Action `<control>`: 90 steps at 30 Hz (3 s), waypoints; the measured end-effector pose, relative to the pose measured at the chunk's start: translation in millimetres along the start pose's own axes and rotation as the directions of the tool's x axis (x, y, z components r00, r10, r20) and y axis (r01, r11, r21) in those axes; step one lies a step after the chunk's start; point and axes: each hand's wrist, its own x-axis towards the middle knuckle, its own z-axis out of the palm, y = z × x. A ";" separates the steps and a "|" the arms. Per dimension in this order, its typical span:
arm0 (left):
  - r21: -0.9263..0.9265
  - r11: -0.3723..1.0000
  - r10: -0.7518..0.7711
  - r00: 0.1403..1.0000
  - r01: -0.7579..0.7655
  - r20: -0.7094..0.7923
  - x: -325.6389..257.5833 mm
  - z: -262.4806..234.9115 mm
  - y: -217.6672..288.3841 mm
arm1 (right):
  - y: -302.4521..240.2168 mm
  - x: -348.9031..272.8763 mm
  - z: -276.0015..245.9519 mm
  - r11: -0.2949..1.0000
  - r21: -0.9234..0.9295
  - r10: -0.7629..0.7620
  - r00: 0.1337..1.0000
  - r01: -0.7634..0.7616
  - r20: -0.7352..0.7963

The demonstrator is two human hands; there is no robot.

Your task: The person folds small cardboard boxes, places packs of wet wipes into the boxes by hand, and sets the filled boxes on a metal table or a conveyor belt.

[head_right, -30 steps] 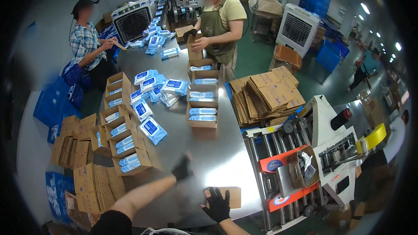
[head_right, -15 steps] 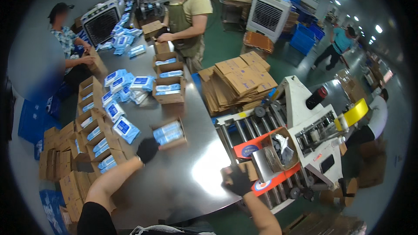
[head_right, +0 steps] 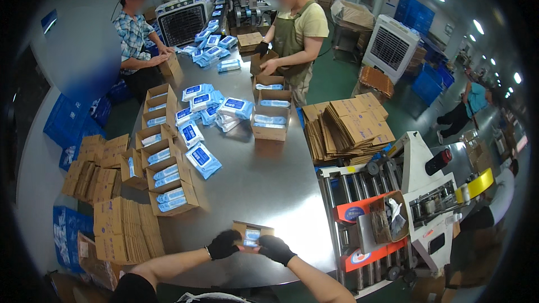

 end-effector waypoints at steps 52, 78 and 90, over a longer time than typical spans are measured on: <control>-0.609 0.788 -0.332 0.896 0.091 -0.296 -39.7 117.8 -44.7 | -99.3 43.9 51.3 0.870 -0.493 -0.241 0.882 0.011 -0.405; 0.318 0.923 0.039 0.770 0.216 -0.637 -54.1 8.5 34.4 | 69.7 -124.9 -106.0 0.779 -0.627 -0.228 0.919 -0.027 -0.322; -0.029 0.969 0.246 0.935 -0.247 0.255 -28.7 -39.8 -5.9 | -67.3 40.3 3.4 0.920 -0.392 0.123 0.941 0.011 0.314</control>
